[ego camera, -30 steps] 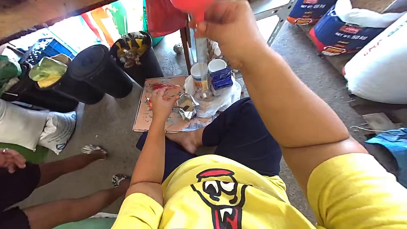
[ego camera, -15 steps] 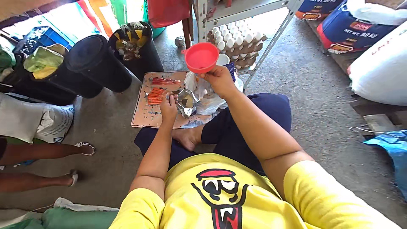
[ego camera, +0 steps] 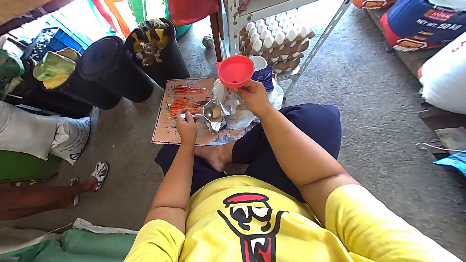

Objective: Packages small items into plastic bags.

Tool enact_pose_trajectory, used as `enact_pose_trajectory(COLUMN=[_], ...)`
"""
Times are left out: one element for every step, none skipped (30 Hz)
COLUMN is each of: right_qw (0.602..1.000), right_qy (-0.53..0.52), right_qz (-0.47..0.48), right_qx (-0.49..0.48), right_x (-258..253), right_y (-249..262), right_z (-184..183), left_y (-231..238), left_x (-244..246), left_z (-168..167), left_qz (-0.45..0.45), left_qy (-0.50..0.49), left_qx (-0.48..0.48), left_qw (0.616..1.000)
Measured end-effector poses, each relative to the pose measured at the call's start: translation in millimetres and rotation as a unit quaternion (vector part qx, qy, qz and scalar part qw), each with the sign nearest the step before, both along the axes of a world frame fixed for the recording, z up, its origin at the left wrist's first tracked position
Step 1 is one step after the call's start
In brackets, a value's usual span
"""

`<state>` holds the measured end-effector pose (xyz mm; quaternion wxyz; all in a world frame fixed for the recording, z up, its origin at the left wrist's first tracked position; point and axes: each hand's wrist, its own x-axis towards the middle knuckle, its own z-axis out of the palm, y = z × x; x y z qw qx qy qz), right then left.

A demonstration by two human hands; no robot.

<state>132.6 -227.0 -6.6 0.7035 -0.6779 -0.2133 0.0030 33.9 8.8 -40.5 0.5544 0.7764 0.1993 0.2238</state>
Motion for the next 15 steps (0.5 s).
enact_pose_trajectory(right_qw=[1.0,0.999,0.999,0.999,0.999,0.999,0.999,0.999,0.999,0.999,0.999,0.999,0.999,0.999,0.999], right_qy=[0.018,0.021,0.017,0.013,0.011,0.011,0.014,0.015,0.015,0.015,0.014,0.015,0.015,0.016,0.017], right_qz=[-0.006,-0.012,-0.016,-0.019,-0.021,-0.023,-0.026,-0.027,-0.027,-0.027,-0.027,-0.026,-0.025,-0.025,-0.025], right_qx=[-0.013,-0.022,-0.026,-0.027,-0.027,-0.027,-0.028,-0.03,-0.033,-0.036,-0.038,-0.04,-0.039,-0.037,-0.035], right_x=[0.2,-0.6,-1.2,-1.3,-1.4,-1.5,-1.8,-2.0,-2.0,-1.9,-1.5,-1.2,-0.8,-0.8,-0.8], right_y=[-1.1,-1.4,-1.7,-2.1,-2.3,-2.5,-2.7,-3.2,-3.9,-4.6,-5.5,-6.5,-7.4,-8.2,-9.0], right_z=[1.6,2.6,2.9,2.7,2.3,1.9,1.8,1.2,0.3,-0.7,-1.6,-2.3,-2.9,-3.6,-4.2], left_y=[0.7,1.5,2.0,2.2,2.6,3.2,3.8,4.1,4.1,3.6,3.5,3.9,4.3,4.9,5.5], left_x=[-1.1,-2.5,-4.3,-6.2,-7.9,-9.4,-10.1,-10.2,-10.0,-9.8,-9.5,-9.0,-8.7,-8.5,-8.3], left_z=[0.7,1.5,2.6,3.7,4.3,4.8,5.0,5.2,5.6,6.4,6.9,6.8,7.1,7.7,8.4], left_qz=[0.005,0.006,0.004,-0.003,-0.012,-0.022,-0.027,-0.026,-0.022,-0.016,-0.009,-0.002,0.007,0.019,0.033], left_qy=[-0.004,-0.009,-0.016,-0.025,-0.038,-0.052,-0.061,-0.066,-0.068,-0.066,-0.064,-0.063,-0.059,-0.054,-0.05], left_qx=[-0.004,-0.002,0.005,0.017,0.032,0.051,0.066,0.073,0.073,0.065,0.054,0.038,0.017,-0.009,-0.035], left_qw=[1.0,1.0,1.0,1.0,0.999,0.997,0.996,0.995,0.995,0.996,0.996,0.997,0.998,0.998,0.998])
